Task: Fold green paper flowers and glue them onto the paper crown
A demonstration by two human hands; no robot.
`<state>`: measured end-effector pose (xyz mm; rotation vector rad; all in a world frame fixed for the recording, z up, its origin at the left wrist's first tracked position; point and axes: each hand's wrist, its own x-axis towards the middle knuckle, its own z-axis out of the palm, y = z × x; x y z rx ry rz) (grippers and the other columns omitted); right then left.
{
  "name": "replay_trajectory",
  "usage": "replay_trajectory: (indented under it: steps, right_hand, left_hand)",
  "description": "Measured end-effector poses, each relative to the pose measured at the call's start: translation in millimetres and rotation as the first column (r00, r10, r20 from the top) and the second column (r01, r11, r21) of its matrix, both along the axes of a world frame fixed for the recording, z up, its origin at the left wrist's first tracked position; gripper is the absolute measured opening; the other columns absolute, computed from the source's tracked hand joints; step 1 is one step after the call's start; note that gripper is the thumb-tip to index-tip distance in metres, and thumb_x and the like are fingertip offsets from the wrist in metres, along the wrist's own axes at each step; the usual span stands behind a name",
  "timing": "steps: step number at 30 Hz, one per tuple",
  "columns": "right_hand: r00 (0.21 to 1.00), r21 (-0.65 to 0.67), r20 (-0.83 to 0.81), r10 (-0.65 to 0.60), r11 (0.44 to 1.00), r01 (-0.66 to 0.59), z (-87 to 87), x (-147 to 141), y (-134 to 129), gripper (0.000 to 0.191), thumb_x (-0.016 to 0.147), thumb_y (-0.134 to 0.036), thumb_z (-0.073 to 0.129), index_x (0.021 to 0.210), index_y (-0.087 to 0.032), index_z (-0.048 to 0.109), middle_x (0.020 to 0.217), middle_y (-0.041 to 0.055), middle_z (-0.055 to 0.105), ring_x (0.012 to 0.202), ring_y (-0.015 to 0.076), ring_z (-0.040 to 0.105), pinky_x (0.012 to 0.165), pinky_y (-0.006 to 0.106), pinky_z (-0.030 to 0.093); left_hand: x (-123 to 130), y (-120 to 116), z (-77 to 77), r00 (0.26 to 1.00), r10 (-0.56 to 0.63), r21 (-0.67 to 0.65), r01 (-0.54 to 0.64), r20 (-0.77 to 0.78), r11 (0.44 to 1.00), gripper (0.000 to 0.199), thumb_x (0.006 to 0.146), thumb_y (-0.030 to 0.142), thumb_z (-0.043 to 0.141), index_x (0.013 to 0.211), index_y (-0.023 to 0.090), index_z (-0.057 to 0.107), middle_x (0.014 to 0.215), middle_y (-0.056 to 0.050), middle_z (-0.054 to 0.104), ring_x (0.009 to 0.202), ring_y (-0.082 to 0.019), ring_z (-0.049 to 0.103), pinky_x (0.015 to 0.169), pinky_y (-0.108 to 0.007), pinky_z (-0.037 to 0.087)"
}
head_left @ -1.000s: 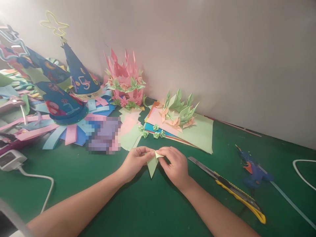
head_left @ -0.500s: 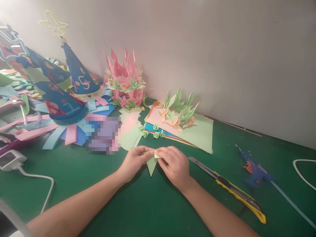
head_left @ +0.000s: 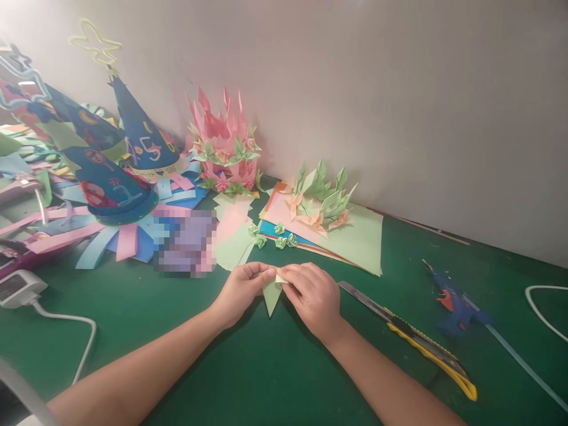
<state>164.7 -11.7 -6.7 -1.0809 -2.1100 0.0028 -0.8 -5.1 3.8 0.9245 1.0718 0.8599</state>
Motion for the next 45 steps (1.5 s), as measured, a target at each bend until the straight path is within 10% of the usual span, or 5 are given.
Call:
replay_trajectory:
  steps: [22, 31, 45]
  right_hand:
    - [0.998, -0.052, 0.052, 0.025, 0.998, -0.022, -0.6, 2.4, 1.7, 0.03, 0.083, -0.013, 0.051, 0.109, -0.023, 0.062, 0.1, 0.0039, 0.067, 0.083, 0.0187, 0.056, 0.071, 0.033, 0.046]
    - [0.935, -0.335, -0.352, -0.041, 0.938, -0.085, 0.3, -3.1, 3.5, 0.027, 0.083, -0.022, 0.052, 0.109, -0.024, 0.058, 0.095, 0.0036, 0.066, 0.077, 0.0162, 0.059, 0.071, 0.032, 0.05]
    - [0.861, -0.544, -0.481, -0.164, 0.826, -0.146, 3.5, -5.2, 5.9, 0.019, 0.082, -0.034, 0.055, 0.074, -0.018, 0.061, 0.072, 0.0024, 0.064, 0.065, 0.0155, 0.058, 0.059, 0.026, 0.047]
  left_hand:
    - [-4.0, 4.9, 0.8, 0.992, 0.033, -0.093, -0.022, 0.118, 0.995, 0.028, 0.069, 0.039, 0.068, 0.08, 0.014, 0.065, 0.069, 0.0, 0.061, 0.051, -0.005, 0.045, 0.049, -0.018, 0.035]
    - [-0.6, 1.5, 0.2, 0.984, 0.062, -0.02, -0.06, 0.168, 0.998, 0.028, 0.072, 0.038, 0.066, 0.085, 0.013, 0.064, 0.071, -0.002, 0.064, 0.064, -0.012, 0.057, 0.066, -0.026, 0.046]
    - [-0.9, 1.1, -1.5, 0.996, 0.081, 0.084, -0.079, -0.025, 0.993, 0.027, 0.07, 0.038, 0.067, 0.087, 0.018, 0.07, 0.081, -0.004, 0.068, 0.072, -0.014, 0.057, 0.067, -0.025, 0.046]
